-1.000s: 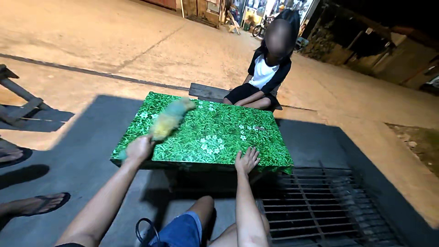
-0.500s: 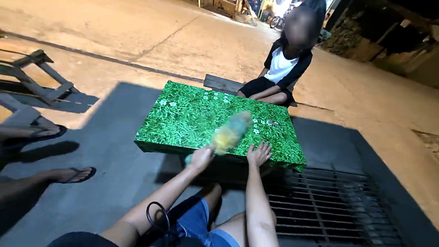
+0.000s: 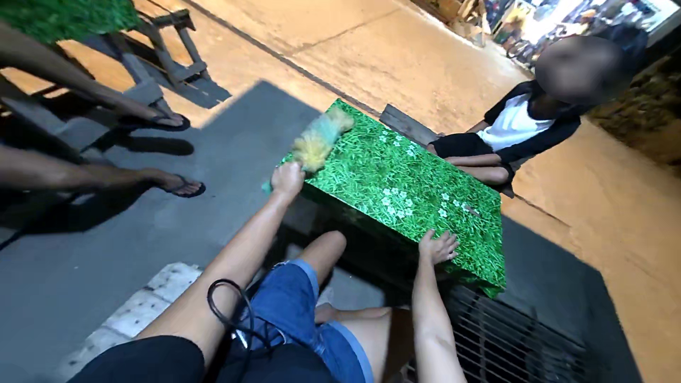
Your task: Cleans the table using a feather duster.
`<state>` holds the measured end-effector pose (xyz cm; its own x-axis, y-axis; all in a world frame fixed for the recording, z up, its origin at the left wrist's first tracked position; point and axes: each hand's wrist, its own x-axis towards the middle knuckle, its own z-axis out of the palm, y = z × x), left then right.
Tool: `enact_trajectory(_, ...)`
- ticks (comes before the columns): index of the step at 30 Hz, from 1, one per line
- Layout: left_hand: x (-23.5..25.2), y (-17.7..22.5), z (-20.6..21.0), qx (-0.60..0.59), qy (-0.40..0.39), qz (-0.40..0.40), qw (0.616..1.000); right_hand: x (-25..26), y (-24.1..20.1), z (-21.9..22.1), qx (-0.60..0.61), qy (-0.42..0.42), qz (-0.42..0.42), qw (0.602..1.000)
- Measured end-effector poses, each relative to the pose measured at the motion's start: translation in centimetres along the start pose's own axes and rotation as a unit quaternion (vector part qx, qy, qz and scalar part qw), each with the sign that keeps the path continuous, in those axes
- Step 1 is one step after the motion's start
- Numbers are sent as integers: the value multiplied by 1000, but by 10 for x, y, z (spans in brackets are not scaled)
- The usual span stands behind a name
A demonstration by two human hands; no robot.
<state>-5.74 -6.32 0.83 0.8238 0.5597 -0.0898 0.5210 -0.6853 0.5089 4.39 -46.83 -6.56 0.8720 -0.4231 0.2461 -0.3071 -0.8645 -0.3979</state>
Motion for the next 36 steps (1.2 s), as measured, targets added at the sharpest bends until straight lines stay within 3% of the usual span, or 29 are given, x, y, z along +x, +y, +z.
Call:
enact_trajectory(3, -20, 19, 12, 3, -38, 25, 999, 0, 0, 0, -19, -1, -10, 1000)
enact_trajectory(7, -38, 37, 43, 24, -89, 121, 988, 2, 0, -3, -36, -47, -3, 998)
enact_trajectory(12, -16, 16, 43, 47, -101, 217, 970, 15, 0, -8, -11, -97, 19, 995)
enact_trajectory(17, 20, -1, 14, 50, -89, 148, 984, 26, 21, -25, -7, -198, -24, 980)
enact_trajectory(22, 31, 30, 15, -29, -143, 117, 982, 26, 10, -39, -7, -213, -8, 977)
enact_trajectory(25, 31, 55, 33, -198, -234, 150, 940, 1, -19, -53, 113, -217, -37, 969)
enact_trajectory(27, 21, 79, 46, -289, -298, 156, 896, -28, -49, -53, 251, -239, -77, 935)
enact_trajectory(29, 4, 102, 56, -336, -349, 158, 860, -56, -83, -41, 353, -268, -93, 891)
enact_trajectory(31, -6, 115, 62, -330, -372, 188, 847, -74, -113, -29, 346, -266, -104, 894)
enact_trajectory(33, -1, 113, 68, -257, -325, 252, 875, -76, -131, -17, 235, -243, -145, 930)
enact_trajectory(36, 28, 83, 64, -102, -130, 306, 938, -72, -147, -9, 93, -208, -162, 960)
